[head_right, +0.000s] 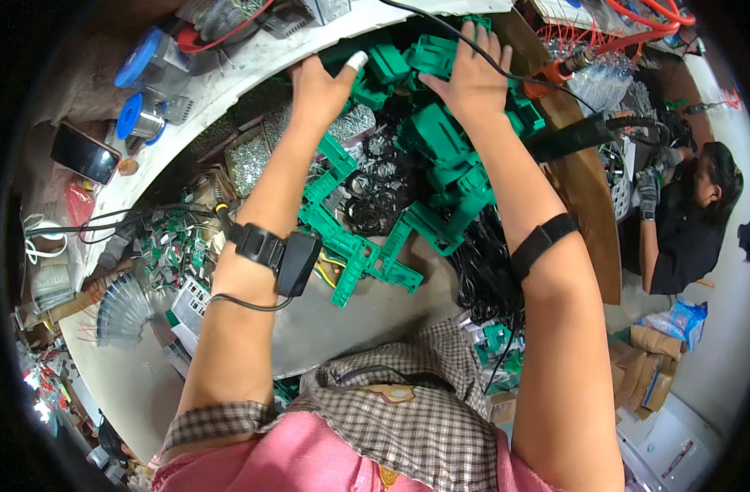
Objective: Assembling electronic components into a green plastic housing using an electric screwdriver.
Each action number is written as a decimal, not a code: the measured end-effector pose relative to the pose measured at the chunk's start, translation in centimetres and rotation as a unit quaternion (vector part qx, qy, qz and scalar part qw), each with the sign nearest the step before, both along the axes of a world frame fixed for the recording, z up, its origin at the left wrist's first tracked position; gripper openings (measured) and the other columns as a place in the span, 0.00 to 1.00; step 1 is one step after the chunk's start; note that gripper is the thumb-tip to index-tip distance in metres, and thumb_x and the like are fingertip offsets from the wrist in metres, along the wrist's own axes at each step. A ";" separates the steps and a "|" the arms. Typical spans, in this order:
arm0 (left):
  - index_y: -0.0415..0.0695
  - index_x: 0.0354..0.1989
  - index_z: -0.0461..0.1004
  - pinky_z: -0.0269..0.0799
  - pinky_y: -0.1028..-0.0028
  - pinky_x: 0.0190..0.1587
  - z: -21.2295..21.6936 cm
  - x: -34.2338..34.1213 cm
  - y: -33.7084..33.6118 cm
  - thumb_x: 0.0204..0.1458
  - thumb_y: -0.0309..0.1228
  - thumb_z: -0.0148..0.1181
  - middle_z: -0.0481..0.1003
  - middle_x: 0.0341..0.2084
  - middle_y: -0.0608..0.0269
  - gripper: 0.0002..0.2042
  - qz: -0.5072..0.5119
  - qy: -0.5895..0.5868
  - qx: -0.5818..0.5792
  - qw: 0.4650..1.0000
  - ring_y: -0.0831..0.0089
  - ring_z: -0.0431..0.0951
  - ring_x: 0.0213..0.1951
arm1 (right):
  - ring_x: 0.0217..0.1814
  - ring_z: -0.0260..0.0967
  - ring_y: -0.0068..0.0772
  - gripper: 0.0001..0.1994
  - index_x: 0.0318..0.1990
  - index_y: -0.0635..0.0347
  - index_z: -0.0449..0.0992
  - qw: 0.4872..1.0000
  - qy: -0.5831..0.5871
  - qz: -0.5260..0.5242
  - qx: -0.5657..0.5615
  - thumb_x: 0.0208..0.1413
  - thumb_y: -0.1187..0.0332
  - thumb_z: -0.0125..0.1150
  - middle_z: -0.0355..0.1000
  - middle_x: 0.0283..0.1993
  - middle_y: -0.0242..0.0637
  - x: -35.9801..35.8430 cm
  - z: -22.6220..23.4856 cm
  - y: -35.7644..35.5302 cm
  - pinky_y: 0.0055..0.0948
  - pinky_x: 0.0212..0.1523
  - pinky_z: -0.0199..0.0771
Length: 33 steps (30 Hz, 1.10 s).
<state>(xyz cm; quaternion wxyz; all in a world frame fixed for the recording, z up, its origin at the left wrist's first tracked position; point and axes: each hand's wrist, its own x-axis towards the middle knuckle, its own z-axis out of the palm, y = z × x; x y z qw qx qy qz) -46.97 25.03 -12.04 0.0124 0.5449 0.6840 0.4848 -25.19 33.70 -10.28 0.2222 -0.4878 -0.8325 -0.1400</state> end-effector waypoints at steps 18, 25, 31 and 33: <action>0.34 0.64 0.51 0.74 0.48 0.44 -8.5 9.0 -34.6 0.51 0.29 0.62 0.72 0.47 0.30 0.34 -0.079 -0.085 -0.424 0.898 0.34 0.76 0.44 | 0.53 0.68 0.43 0.28 0.59 0.65 0.70 0.894 -0.208 0.287 -0.274 0.48 0.69 0.61 0.73 0.45 0.41 7.7 0.4 -20.0 0.40 0.58 0.70; 0.36 0.58 0.58 0.71 0.47 0.47 -5.8 4.1 -25.4 0.53 0.29 0.64 0.73 0.44 0.34 0.27 0.060 -0.066 -0.274 0.958 0.34 0.74 0.45 | 0.60 0.62 0.60 0.35 0.63 0.59 0.65 0.865 -0.005 0.174 -0.471 0.43 0.67 0.70 0.62 0.59 0.55 8.7 -10.6 -30.3 0.49 0.62 0.65; 0.40 0.58 0.62 0.73 0.51 0.48 -5.4 3.8 -21.3 0.52 0.33 0.66 0.72 0.49 0.40 0.27 0.094 -0.010 -0.193 0.977 0.39 0.74 0.49 | 0.48 0.68 0.48 0.38 0.70 0.47 0.61 0.898 -0.073 0.188 -0.391 0.47 0.71 0.63 0.68 0.46 0.42 9.7 -12.9 -30.6 0.45 0.51 0.66; 0.40 0.59 0.64 0.76 0.54 0.45 -4.2 4.9 -22.2 0.56 0.40 0.66 0.76 0.48 0.41 0.28 0.071 -0.023 -0.158 0.985 0.40 0.78 0.47 | 0.45 0.69 0.47 0.34 0.65 0.57 0.65 0.899 -0.029 0.256 -0.355 0.45 0.71 0.64 0.68 0.43 0.42 10.5 -10.4 -29.8 0.44 0.48 0.67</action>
